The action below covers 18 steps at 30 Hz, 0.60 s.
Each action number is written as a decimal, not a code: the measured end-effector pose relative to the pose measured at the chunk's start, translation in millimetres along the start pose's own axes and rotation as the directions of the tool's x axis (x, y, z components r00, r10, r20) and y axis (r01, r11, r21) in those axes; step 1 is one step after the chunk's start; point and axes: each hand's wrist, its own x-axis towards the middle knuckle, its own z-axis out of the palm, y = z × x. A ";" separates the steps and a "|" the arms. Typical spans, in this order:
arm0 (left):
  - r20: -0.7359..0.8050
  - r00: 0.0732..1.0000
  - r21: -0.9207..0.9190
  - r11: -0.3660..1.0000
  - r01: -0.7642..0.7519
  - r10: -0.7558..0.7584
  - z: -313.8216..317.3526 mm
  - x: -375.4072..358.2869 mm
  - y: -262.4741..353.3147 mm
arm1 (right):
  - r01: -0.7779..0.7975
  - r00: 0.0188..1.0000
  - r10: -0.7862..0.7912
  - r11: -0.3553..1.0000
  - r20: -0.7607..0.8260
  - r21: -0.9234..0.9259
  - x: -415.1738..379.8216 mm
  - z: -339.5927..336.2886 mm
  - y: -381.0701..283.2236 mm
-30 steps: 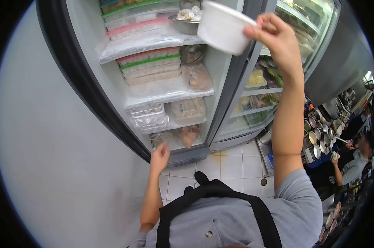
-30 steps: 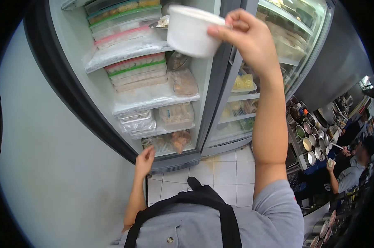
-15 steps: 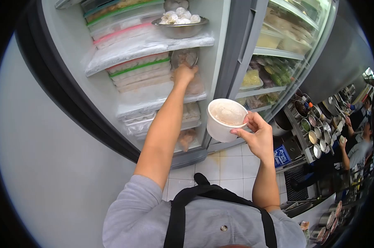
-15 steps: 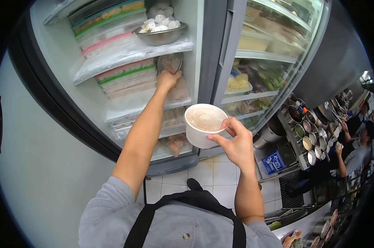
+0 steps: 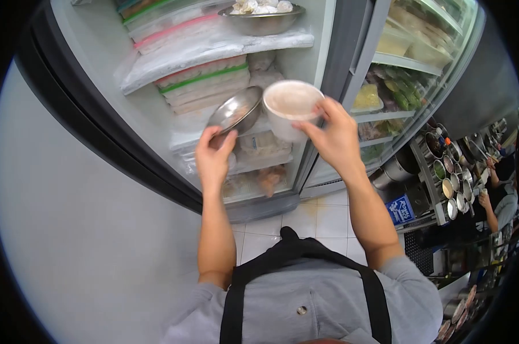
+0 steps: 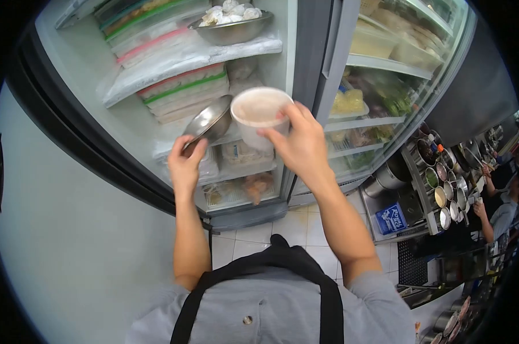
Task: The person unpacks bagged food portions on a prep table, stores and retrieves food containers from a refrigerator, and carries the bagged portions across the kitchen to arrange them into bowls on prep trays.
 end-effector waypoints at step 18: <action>-0.004 0.956 0.121 0.949 -0.291 0.294 -93.3 -99.3 89.6 | 0.143 0.909 0.114 0.818 0.401 -0.557 152.1 182.8 99.1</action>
